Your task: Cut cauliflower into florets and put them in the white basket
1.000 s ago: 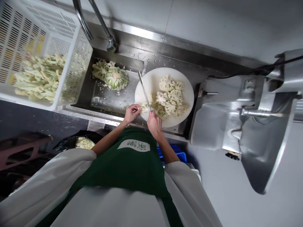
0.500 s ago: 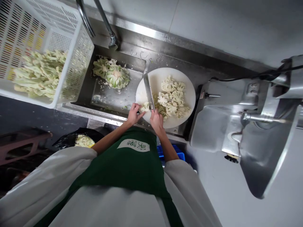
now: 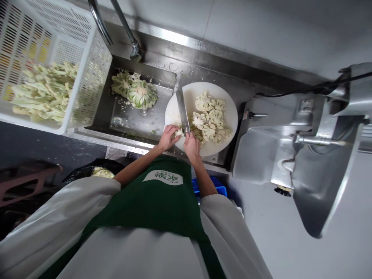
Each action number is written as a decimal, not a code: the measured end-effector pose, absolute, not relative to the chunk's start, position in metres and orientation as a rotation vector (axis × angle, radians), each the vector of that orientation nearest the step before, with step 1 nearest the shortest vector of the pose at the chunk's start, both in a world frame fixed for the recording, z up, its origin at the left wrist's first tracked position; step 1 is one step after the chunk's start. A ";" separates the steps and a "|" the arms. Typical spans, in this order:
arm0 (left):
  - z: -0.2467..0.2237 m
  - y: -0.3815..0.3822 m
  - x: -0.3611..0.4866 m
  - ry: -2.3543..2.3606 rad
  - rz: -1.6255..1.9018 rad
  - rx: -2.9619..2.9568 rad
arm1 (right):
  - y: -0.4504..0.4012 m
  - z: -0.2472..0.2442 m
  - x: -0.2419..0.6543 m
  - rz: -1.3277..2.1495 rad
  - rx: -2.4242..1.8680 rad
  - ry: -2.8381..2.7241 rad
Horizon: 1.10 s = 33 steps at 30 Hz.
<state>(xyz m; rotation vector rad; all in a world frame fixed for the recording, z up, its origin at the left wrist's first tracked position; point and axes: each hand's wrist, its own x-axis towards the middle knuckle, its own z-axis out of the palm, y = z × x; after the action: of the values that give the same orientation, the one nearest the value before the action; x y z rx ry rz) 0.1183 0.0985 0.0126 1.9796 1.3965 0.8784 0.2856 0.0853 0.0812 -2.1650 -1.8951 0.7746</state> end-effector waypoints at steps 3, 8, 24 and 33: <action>0.007 0.099 0.113 1.390 0.927 1.920 | 0.086 0.080 0.289 0.747 -2.161 -1.844; 0.009 0.088 0.089 1.583 1.114 1.654 | 0.089 0.080 0.300 0.722 -2.209 -1.770; 0.007 0.094 0.096 1.412 1.265 1.784 | 0.082 0.114 0.263 0.711 -2.048 -1.964; 0.009 0.096 0.098 1.454 1.160 1.758 | 0.081 0.110 0.257 0.787 -2.116 -1.992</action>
<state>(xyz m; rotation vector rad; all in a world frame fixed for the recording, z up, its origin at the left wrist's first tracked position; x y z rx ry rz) 0.0976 0.0959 0.0089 1.7581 1.4539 1.1603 0.2573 0.0813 0.1103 -2.1158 -1.9916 0.7867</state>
